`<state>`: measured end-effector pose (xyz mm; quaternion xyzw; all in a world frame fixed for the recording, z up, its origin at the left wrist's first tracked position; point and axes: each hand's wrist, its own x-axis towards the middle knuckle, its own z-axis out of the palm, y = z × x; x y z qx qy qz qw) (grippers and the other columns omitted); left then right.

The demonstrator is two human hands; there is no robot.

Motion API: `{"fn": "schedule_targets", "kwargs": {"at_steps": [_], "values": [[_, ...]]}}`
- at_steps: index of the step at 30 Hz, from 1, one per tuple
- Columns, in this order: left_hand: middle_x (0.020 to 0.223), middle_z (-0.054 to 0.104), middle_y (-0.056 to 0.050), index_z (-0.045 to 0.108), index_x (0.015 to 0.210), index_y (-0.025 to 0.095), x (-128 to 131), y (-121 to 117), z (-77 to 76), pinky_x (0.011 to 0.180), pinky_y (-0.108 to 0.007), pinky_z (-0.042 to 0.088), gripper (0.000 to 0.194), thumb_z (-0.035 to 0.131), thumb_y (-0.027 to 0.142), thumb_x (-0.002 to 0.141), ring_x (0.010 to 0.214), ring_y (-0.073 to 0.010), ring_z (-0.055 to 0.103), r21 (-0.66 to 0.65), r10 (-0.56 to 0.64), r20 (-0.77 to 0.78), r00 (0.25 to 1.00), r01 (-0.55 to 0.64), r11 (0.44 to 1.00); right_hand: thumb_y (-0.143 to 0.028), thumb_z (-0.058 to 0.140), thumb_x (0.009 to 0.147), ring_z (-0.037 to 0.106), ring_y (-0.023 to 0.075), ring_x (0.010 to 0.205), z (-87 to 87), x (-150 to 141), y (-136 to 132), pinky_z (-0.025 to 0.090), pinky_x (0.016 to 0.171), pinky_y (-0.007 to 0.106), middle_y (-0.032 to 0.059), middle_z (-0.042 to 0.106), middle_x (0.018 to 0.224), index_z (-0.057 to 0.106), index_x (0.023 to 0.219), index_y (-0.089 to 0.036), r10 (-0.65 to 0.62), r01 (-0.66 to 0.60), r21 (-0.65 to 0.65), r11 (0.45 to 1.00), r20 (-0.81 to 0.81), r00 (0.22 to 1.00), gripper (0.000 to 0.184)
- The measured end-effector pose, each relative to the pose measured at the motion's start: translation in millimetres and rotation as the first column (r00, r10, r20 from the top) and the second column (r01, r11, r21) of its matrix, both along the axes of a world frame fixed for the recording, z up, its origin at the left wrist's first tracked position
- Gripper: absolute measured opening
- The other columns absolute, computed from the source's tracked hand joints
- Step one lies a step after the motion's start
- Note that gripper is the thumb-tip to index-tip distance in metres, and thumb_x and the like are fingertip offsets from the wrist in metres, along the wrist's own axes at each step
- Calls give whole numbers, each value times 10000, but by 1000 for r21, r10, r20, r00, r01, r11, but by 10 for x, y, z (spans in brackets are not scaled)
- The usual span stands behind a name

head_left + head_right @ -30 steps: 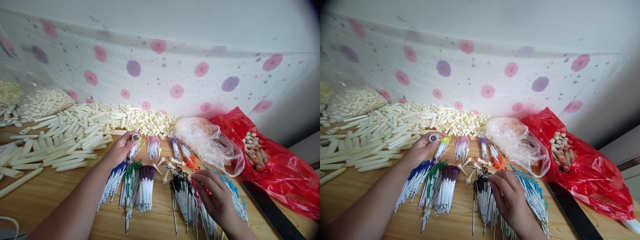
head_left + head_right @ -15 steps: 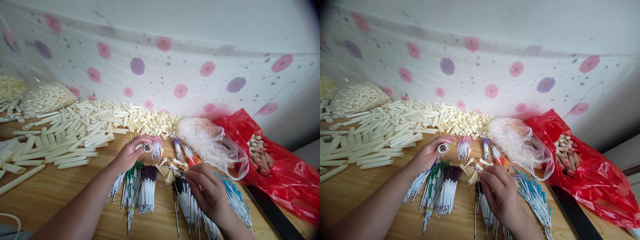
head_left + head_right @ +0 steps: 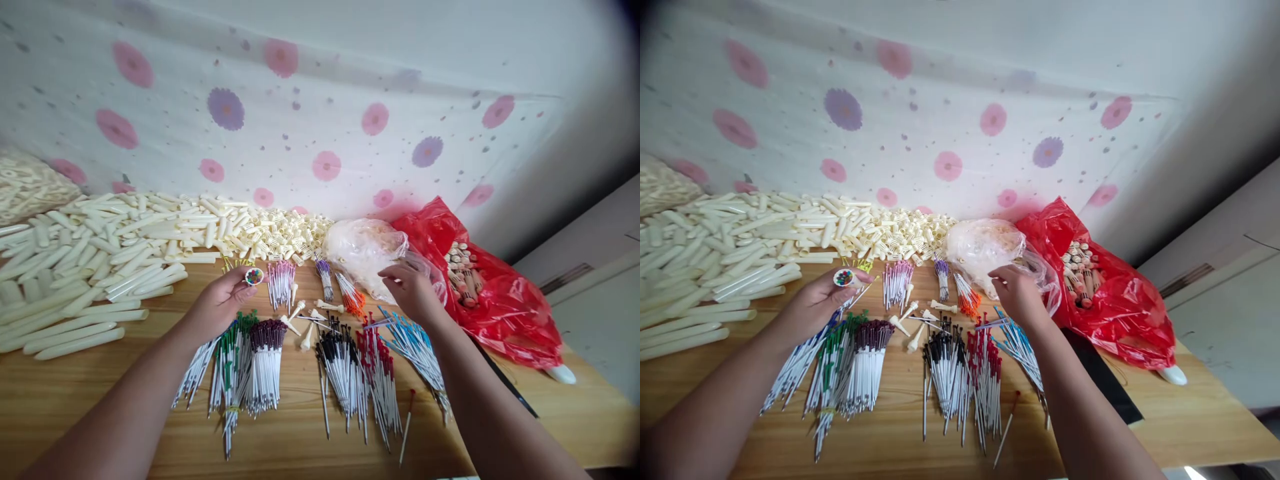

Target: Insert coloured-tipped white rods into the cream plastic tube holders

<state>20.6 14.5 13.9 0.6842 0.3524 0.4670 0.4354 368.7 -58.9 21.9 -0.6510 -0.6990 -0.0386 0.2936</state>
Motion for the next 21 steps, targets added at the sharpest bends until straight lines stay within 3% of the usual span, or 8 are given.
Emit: {"fn": "schedule_targets", "kwargs": {"at_steps": [2,5,8,12,16,19,21], "values": [[844,705,-68,701,819,204,-11,10,-8,814,-350,485,271,715,445,695,865,-263,623,23,18,-26,1000,-17,1000,-166,485,871,655,195,847,14,-181,100,499,752,309,98,704,951,695,941,-154,133,-123,-179,976,47,990,221],[867,690,-58,673,875,193,-32,22,-26,802,-340,488,277,676,431,735,849,-243,623,68,30,-133,991,-21,997,-149,570,821,657,147,814,-82,-613,202,474,751,235,20,721,875,714,852,-216,304,-262,-355,897,66,950,161],[929,673,-55,636,933,183,-41,30,-55,836,-339,479,262,611,404,794,884,-226,616,105,-18,-279,960,49,993,-146,567,805,663,204,800,-224,-982,265,470,711,280,75,720,838,712,805,-179,311,-229,-443,867,121,943,149],[972,663,-58,611,978,182,-38,53,-119,853,-329,475,253,566,385,835,920,-214,613,149,-52,-368,928,114,982,-196,543,819,666,287,822,-343,-1217,353,477,673,345,162,707,866,701,827,-130,262,-141,-483,864,192,946,172],[977,664,-51,607,988,184,-34,63,-165,863,-319,471,204,560,323,847,922,-197,614,194,-72,-361,930,150,969,-176,588,785,668,266,814,-348,-1227,428,488,686,337,141,706,846,703,830,-139,268,-148,-495,856,179,947,129],[1001,665,-48,607,988,190,-23,34,-155,867,-316,472,173,560,286,851,933,-188,614,188,-108,-329,938,177,966,-204,592,821,652,193,827,-196,-1112,384,494,717,289,94,692,935,691,947,-166,269,-194,-433,880,118,956,165],[1000,664,-48,609,977,194,-6,0,-135,861,-319,477,158,556,283,857,943,-189,615,164,-149,-292,945,203,965,-228,566,867,633,145,825,-8,-1028,268,499,715,258,70,665,990,655,1048,-183,256,-248,-281,927,-9,967,207]]}}
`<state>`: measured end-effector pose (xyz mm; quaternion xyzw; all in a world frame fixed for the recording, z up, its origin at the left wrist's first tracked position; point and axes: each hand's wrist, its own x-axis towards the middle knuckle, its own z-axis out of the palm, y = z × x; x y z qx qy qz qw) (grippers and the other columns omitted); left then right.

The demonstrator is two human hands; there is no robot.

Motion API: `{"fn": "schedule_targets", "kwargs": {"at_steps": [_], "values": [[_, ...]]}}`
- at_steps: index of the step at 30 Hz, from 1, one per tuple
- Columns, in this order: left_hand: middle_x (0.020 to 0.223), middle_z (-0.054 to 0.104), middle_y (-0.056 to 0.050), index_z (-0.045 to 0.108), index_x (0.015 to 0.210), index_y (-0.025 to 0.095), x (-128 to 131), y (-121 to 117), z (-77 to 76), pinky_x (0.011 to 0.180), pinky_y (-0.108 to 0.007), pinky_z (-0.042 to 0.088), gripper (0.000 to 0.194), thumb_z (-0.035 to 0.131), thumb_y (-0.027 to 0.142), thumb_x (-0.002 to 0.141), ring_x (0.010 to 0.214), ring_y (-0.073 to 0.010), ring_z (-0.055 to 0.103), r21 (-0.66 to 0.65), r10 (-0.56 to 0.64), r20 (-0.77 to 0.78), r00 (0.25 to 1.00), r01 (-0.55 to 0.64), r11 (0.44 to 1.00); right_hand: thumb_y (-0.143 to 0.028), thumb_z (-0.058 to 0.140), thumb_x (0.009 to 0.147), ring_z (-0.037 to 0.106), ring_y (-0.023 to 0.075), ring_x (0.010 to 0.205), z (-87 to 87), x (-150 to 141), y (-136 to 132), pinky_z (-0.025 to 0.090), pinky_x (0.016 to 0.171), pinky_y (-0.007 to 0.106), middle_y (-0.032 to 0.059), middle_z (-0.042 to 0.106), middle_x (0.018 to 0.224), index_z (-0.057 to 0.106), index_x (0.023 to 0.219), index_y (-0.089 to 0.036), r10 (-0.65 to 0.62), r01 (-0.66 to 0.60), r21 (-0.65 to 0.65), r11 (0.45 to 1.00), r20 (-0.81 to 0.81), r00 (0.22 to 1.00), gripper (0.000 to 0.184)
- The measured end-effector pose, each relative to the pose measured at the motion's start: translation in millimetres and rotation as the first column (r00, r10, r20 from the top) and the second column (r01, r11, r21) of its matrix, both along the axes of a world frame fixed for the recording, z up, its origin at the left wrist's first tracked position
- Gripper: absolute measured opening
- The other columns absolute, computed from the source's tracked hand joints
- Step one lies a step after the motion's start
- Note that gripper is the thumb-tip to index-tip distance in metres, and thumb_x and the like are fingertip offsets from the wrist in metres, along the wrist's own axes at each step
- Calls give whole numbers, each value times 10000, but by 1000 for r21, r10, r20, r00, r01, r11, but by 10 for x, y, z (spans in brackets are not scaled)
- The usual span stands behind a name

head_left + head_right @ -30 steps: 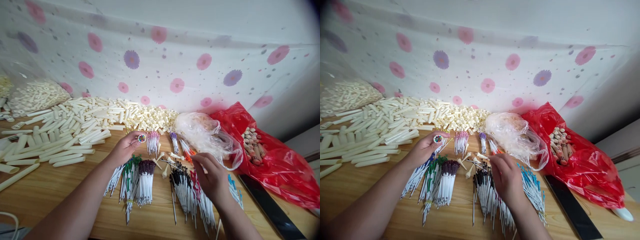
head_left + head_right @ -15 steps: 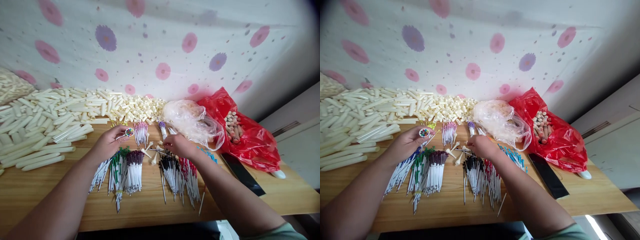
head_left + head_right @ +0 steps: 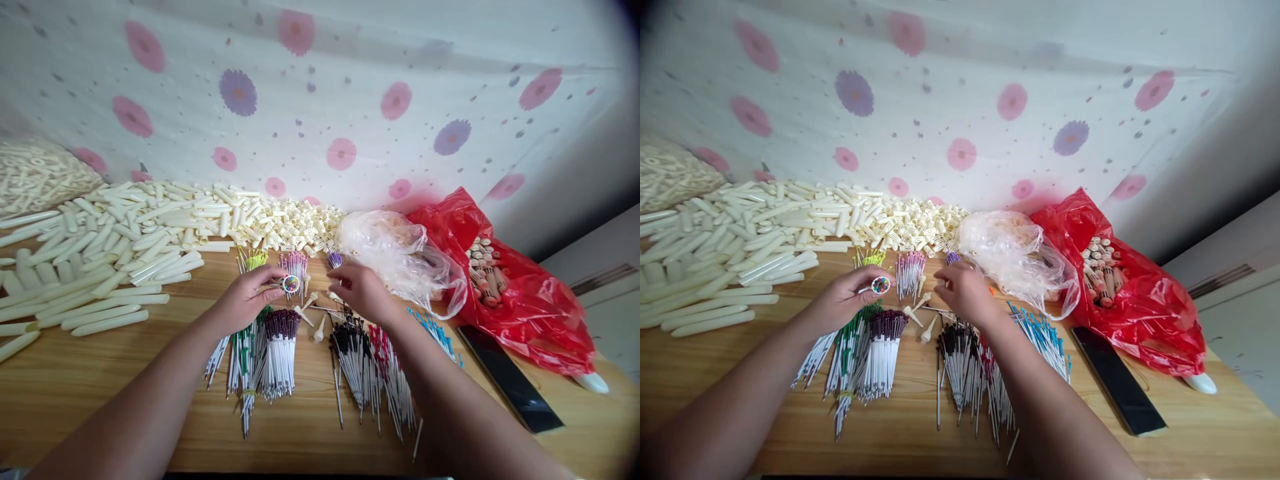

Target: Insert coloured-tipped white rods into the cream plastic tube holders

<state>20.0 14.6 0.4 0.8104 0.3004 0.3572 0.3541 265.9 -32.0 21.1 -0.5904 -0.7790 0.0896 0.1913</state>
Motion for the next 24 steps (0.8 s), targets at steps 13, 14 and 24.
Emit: {"fn": "schedule_targets", "kwargs": {"at_steps": [13,14,24], "values": [[949,652,-44,614,995,198,71,-53,-80,835,-344,474,220,571,372,868,915,-193,616,-36,-60,109,992,65,997,-143,686,800,630,143,890,605,-381,-582,543,764,259,83,652,937,655,1036,-126,449,-197,615,764,-288,846,238],[944,651,-42,614,990,201,69,-52,-80,829,-345,474,218,572,376,867,908,-193,616,-31,-55,109,993,58,998,-138,684,801,628,141,885,594,-393,-568,544,761,257,82,651,930,652,1034,-122,451,-200,619,759,-279,848,236],[943,646,-52,615,1007,194,61,-62,-34,822,-347,461,212,536,351,888,911,-204,607,19,-85,63,994,84,996,-159,648,834,620,140,897,483,-447,-476,544,773,262,99,644,970,639,1050,-113,450,-247,577,778,-237,861,221]]}}
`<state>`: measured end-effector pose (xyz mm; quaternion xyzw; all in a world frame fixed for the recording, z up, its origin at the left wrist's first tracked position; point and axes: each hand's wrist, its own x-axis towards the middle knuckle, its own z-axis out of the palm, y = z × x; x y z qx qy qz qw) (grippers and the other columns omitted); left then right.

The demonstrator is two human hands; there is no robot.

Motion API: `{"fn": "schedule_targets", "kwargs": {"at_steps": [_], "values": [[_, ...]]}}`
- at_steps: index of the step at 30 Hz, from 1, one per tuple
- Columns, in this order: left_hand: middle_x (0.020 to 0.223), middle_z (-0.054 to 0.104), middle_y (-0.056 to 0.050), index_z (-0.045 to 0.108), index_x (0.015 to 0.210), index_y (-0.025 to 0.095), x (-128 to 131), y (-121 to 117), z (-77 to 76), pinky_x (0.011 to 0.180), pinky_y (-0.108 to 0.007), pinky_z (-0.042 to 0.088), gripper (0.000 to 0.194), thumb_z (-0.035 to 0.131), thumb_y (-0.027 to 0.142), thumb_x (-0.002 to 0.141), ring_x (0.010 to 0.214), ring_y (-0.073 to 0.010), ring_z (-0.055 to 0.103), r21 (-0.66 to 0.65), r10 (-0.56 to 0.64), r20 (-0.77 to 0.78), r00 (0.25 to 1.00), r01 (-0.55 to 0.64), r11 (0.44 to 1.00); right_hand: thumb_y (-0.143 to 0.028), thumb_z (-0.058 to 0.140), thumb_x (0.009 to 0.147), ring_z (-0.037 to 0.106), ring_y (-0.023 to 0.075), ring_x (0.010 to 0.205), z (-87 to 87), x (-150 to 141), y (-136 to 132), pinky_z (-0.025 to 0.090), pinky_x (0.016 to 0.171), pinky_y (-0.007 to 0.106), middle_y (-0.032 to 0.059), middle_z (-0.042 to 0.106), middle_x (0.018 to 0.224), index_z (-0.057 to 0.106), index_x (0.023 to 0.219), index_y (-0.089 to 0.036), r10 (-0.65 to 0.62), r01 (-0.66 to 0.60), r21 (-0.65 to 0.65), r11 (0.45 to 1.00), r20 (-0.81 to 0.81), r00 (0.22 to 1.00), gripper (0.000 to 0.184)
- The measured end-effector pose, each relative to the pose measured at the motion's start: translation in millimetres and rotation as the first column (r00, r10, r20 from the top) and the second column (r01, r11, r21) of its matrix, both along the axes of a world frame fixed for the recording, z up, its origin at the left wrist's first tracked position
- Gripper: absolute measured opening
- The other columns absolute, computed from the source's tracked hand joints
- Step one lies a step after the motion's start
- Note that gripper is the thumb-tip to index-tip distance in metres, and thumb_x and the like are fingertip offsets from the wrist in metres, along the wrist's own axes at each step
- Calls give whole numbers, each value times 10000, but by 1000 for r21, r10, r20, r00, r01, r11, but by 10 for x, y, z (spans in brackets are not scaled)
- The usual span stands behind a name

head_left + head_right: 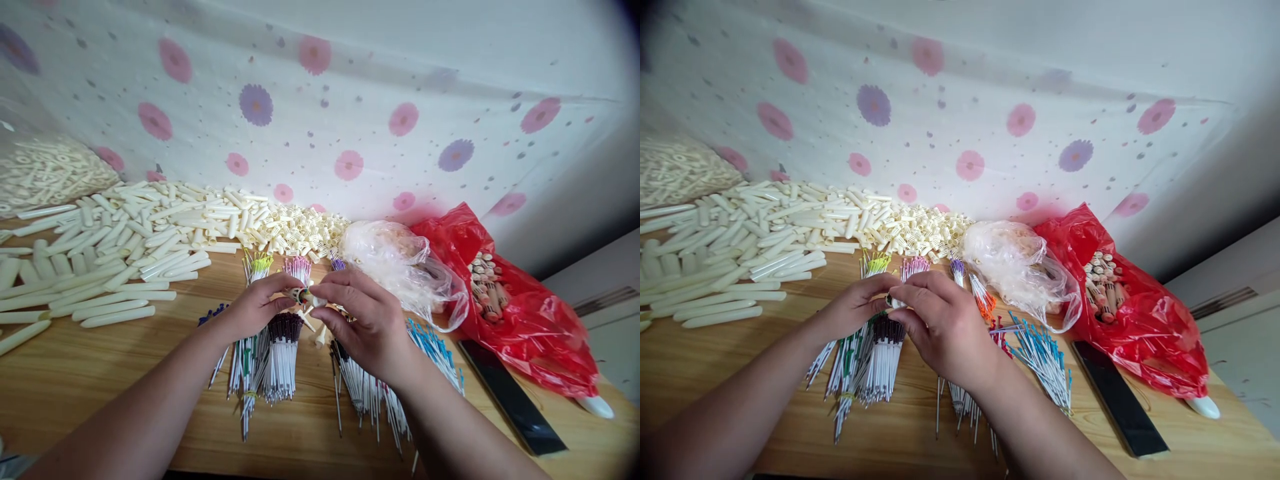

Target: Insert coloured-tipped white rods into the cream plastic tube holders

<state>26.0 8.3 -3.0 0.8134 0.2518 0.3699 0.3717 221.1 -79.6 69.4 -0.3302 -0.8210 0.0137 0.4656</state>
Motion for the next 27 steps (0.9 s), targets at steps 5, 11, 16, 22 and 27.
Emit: {"fn": "schedule_targets", "kwargs": {"at_steps": [5,11,16,22,27], "values": [[945,648,-54,612,1012,185,-7,-7,17,830,-336,458,192,538,309,886,916,-200,606,1,-6,0,1000,6,1000,-172,640,841,624,143,886,-47,-29,44,549,761,265,94,648,977,637,1067,-132,-2,2,-12,1000,16,1000,229],[925,653,-44,630,964,190,-13,-13,32,831,-323,464,146,563,276,867,904,-194,609,-30,22,-14,1000,-22,999,-176,666,819,620,165,870,-103,-43,101,550,736,306,94,649,960,652,1054,-165,-22,22,-39,999,-9,1000,236],[933,654,-40,633,1020,201,-36,-9,58,795,-309,477,188,587,283,857,878,-184,608,-28,12,-27,1000,-13,1000,-210,679,811,612,174,881,-125,7,170,531,743,335,61,648,937,654,1043,-221,13,-23,-87,996,-105,994,233],[898,653,-40,644,1022,193,-44,-47,124,744,-275,482,188,603,267,854,814,-159,598,-2,-3,-3,1000,3,1000,-242,709,787,572,134,680,-143,26,190,483,615,279,15,605,731,664,913,-181,-28,6,-120,993,-183,983,147],[899,665,-43,653,1039,183,-47,-50,132,734,-260,487,203,600,260,859,812,-150,615,47,36,7,999,-37,998,-233,659,828,574,120,654,-156,84,178,483,588,262,10,607,721,660,1000,-184,-42,16,-170,985,-151,988,179]]}}
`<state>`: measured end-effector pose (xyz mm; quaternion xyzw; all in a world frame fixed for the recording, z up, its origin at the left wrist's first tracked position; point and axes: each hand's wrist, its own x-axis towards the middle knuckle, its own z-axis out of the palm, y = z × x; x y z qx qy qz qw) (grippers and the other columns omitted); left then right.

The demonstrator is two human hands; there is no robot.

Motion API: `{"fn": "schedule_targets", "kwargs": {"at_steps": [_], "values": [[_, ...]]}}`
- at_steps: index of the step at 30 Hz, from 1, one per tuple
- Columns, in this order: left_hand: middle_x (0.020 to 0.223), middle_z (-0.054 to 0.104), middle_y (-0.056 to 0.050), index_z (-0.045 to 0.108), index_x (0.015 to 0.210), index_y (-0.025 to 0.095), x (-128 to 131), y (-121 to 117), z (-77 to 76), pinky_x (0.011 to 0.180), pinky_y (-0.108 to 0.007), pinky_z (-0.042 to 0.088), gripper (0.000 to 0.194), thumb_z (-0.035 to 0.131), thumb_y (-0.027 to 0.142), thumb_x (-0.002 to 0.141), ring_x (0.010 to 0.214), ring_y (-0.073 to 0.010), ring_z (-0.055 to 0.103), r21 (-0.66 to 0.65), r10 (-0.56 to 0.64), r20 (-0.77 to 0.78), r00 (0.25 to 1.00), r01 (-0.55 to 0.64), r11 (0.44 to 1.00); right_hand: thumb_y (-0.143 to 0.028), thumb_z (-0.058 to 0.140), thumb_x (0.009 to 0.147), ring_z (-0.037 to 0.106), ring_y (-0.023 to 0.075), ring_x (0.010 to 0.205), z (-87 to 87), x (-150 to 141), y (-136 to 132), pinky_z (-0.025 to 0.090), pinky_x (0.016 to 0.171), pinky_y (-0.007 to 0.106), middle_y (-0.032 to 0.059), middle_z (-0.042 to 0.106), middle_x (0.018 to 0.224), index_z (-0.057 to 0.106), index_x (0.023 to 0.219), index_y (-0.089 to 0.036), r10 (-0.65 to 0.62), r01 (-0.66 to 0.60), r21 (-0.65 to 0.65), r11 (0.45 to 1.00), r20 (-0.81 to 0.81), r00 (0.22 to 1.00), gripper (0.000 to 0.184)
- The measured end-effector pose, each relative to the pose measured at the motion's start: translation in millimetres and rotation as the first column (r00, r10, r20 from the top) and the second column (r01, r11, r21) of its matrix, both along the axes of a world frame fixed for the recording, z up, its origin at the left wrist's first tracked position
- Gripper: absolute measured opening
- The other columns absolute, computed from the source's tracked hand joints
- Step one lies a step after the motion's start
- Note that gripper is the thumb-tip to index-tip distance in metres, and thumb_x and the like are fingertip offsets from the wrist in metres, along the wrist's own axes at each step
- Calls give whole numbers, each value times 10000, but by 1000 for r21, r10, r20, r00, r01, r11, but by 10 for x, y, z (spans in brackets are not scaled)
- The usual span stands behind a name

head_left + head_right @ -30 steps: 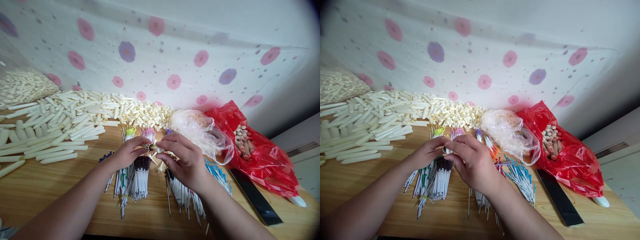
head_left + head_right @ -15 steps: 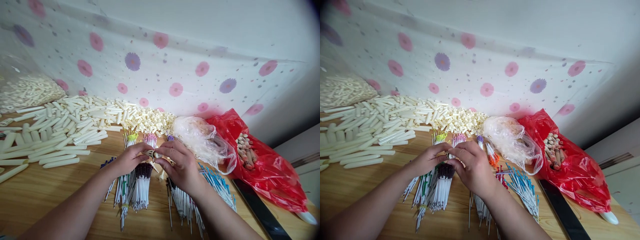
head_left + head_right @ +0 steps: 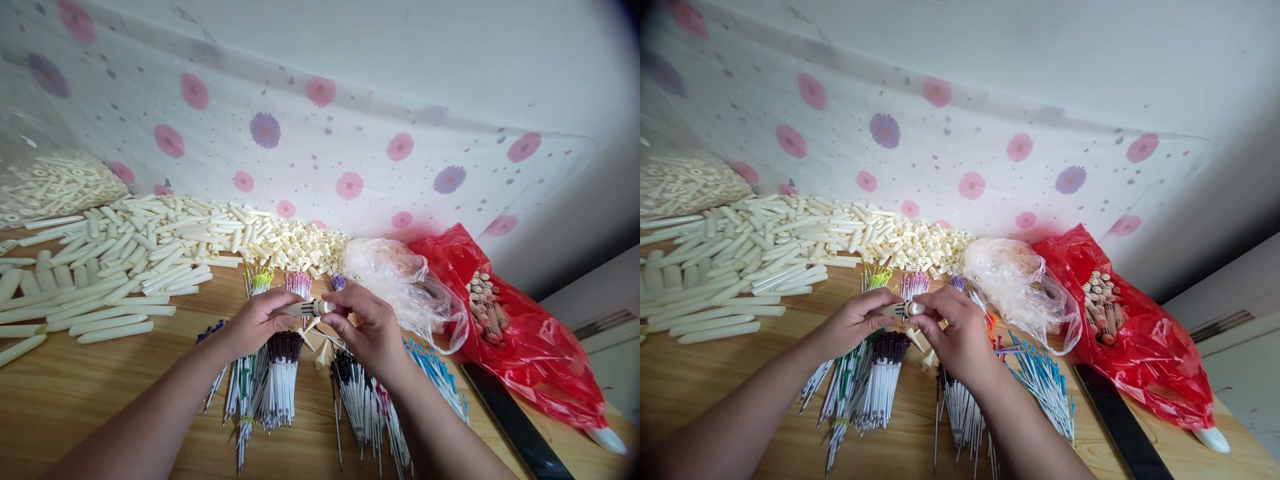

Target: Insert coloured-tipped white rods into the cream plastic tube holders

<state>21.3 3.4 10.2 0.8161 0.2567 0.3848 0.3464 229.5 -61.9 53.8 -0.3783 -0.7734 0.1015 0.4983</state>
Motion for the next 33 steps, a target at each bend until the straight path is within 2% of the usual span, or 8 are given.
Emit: {"fn": "schedule_targets", "kwargs": {"at_steps": [5,9,17,22,24,27,30,33], "values": [[975,705,-69,671,1083,204,-14,22,-21,781,-303,500,257,611,293,850,877,-179,643,69,46,-45,998,-43,997,-186,609,853,613,128,708,51,131,-6,495,622,270,44,666,823,672,1032,-180,-8,29,-140,990,148,989,190],[950,715,-70,683,1055,203,-6,3,-52,736,-295,503,251,581,332,866,836,-179,653,109,83,-88,993,-73,991,-224,620,855,618,132,703,78,185,21,483,619,270,46,696,822,695,973,-178,5,38,-177,984,237,972,147],[880,693,-30,664,988,213,27,-67,-68,673,-257,457,210,500,313,904,768,-155,622,139,121,-176,977,-97,985,-317,632,851,603,111,628,44,218,152,460,567,249,19,680,707,722,861,-193,82,-39,-167,985,263,961,154],[761,658,-6,632,922,211,20,-78,-16,632,-252,432,169,504,318,895,682,-149,597,137,161,-227,961,-132,982,-340,639,844,616,123,659,-5,192,210,477,593,266,44,693,755,720,887,-174,77,-43,-198,979,170,982,189],[667,615,14,597,860,201,26,-89,-2,590,-242,423,195,467,337,915,607,-134,583,57,119,-244,963,-108,993,-358,653,828,605,122,657,-32,172,219,485,587,266,37,679,751,709,922,-178,60,-44,-214,976,67,996,210],[675,612,16,539,794,189,64,-137,14,584,-236,444,264,413,368,942,590,-117,606,-191,-31,-173,984,-2,982,-374,656,818,597,119,666,-86,123,204,511,590,265,19,641,759,663,1047,-194,35,-62,-224,973,-121,992,291],[758,642,-10,523,799,175,139,-232,41,598,-247,463,290,419,407,938,614,-121,637,-420,-129,-34,991,103,902,-334,650,823,606,127,734,-146,56,145,536,652,284,33,630,842,629,1112,-212,-10,-27,-188,982,-195,981,314],[754,646,-12,520,828,168,242,-363,76,584,-245,459,301,443,442,924,595,-123,642,-550,-151,99,984,181,815,-293,658,807,609,138,776,-174,-9,56,540,682,301,39,621,889,608,1132,-228,-73,5,-205,979,-324,943,335]]}}
